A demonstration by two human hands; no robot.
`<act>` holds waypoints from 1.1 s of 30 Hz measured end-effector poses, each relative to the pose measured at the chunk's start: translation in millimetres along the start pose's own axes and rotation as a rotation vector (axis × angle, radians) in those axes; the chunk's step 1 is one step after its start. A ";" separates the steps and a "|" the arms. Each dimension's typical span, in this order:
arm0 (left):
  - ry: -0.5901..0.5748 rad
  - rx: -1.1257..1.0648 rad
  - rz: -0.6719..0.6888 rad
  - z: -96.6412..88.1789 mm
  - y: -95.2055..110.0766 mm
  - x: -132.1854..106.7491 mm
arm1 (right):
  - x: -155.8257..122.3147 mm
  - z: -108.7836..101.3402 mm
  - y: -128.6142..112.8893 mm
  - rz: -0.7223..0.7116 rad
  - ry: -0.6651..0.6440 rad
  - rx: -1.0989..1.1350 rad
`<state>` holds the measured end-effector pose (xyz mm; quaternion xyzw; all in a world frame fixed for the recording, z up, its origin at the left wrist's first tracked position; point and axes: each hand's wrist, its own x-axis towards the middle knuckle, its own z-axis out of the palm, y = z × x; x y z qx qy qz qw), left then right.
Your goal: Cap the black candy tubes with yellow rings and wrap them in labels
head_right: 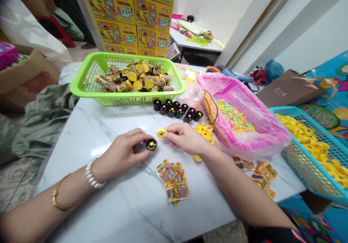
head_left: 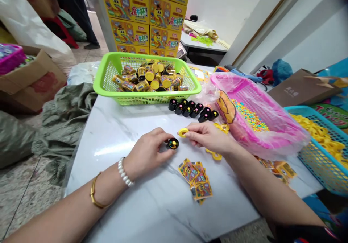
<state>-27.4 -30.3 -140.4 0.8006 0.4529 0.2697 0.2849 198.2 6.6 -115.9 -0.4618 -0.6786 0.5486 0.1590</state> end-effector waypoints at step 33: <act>-0.218 -0.882 -0.650 4.8 14.5 7.7 | 8.8 39.5 1.7 0.085 0.101 0.440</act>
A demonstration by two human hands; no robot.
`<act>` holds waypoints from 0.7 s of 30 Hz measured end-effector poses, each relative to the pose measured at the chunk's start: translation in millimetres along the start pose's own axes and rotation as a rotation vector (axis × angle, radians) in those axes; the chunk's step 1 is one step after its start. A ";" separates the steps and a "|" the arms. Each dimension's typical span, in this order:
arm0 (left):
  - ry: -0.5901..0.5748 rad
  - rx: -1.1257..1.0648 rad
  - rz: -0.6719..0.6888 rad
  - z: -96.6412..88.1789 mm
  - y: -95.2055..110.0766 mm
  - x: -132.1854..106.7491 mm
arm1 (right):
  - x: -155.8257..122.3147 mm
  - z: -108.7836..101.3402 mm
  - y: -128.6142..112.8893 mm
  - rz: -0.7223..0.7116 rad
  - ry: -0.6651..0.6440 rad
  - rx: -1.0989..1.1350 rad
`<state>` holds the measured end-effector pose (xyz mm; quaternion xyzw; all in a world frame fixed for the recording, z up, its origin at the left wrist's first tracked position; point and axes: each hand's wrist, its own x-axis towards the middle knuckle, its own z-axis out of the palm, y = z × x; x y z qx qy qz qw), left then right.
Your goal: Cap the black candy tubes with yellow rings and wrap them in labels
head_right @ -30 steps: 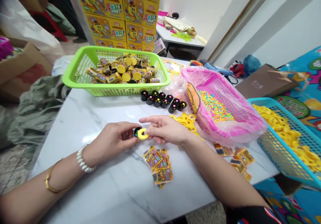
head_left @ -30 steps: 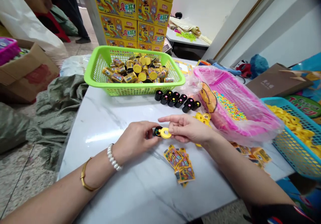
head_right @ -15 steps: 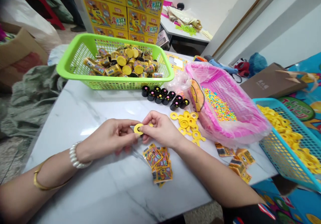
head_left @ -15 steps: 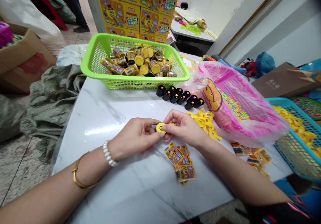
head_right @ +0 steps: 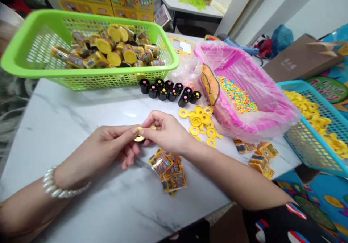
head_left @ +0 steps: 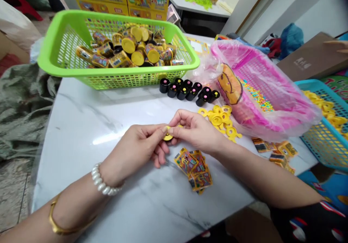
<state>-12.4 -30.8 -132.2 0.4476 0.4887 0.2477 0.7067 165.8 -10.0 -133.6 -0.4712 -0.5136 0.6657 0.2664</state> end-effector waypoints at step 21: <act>0.342 0.702 0.429 13.7 -10.6 -8.2 | 10.4 -7.9 10.1 0.007 -0.150 0.142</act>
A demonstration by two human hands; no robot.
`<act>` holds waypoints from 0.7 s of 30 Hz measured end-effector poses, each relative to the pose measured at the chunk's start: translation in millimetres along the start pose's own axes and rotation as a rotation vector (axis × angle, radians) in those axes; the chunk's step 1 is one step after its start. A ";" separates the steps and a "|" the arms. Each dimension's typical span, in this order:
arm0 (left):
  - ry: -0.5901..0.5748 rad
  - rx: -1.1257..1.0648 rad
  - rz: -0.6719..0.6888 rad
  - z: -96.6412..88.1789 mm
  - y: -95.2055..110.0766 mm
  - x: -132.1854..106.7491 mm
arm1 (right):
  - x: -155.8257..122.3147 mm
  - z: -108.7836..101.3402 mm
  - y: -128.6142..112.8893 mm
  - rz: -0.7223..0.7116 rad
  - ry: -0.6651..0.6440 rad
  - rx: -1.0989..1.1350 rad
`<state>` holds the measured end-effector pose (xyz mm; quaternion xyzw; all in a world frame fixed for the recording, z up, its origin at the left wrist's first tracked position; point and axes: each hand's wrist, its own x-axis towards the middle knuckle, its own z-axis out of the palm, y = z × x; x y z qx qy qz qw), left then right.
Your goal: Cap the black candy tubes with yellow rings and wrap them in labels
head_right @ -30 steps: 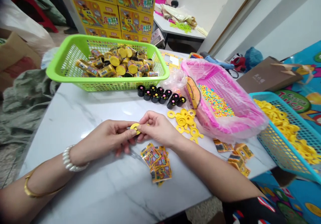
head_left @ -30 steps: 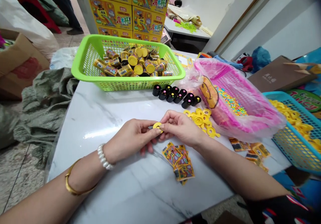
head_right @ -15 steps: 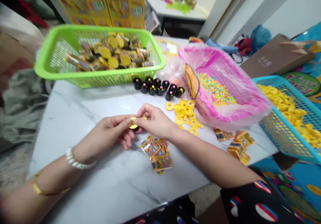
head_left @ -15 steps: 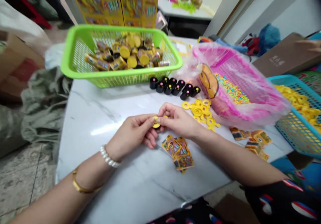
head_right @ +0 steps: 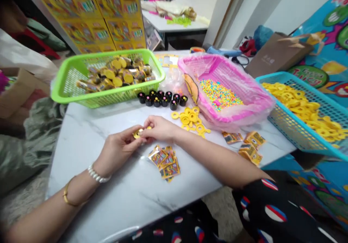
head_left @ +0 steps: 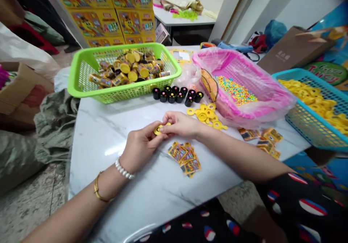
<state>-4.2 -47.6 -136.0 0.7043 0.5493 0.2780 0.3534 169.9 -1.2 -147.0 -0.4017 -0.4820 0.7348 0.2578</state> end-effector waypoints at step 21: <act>-0.332 -0.464 -0.348 -13.3 7.5 9.1 | -3.7 -21.4 -2.0 0.022 -0.231 0.110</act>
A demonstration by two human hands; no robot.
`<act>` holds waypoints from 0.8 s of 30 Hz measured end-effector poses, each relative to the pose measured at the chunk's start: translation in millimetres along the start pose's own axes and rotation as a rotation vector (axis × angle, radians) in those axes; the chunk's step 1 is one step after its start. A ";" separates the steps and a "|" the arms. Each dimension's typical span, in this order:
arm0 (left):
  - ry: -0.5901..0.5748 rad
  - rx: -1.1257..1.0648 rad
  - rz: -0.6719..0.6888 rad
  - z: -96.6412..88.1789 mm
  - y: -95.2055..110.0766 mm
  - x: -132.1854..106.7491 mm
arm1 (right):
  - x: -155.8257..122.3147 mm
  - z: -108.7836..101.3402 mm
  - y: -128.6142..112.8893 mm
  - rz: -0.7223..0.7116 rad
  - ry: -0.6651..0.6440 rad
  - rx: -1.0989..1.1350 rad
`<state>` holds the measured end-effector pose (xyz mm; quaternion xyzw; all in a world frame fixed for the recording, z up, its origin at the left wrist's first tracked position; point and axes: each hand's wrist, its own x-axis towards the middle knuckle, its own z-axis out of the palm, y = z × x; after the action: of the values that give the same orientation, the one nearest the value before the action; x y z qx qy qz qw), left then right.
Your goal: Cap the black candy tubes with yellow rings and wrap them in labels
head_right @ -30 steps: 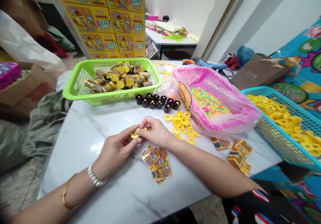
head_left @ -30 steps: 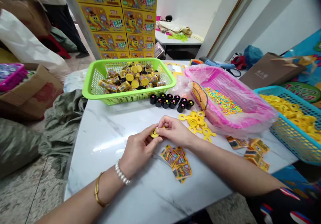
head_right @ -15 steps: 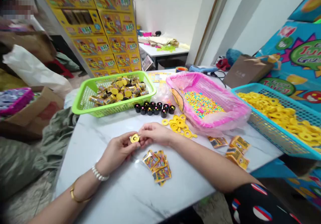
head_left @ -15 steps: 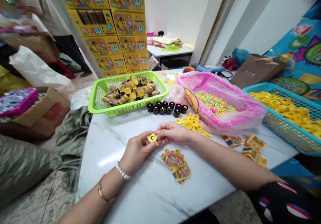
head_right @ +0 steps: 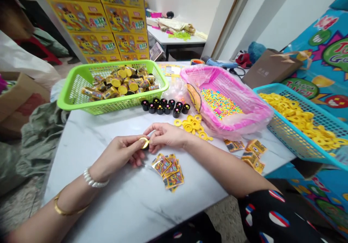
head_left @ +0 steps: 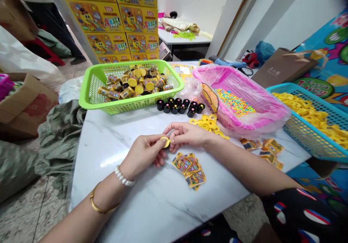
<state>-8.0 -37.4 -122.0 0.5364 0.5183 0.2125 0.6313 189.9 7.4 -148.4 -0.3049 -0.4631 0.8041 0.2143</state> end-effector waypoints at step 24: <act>0.016 0.055 0.091 0.1 -8.4 0.4 | 5.8 17.5 -8.9 0.055 0.114 -0.336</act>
<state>-10.3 -39.9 -129.7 0.5749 0.5040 0.2310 0.6018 174.2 4.6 -135.6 -0.3939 -0.5697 0.7024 0.1641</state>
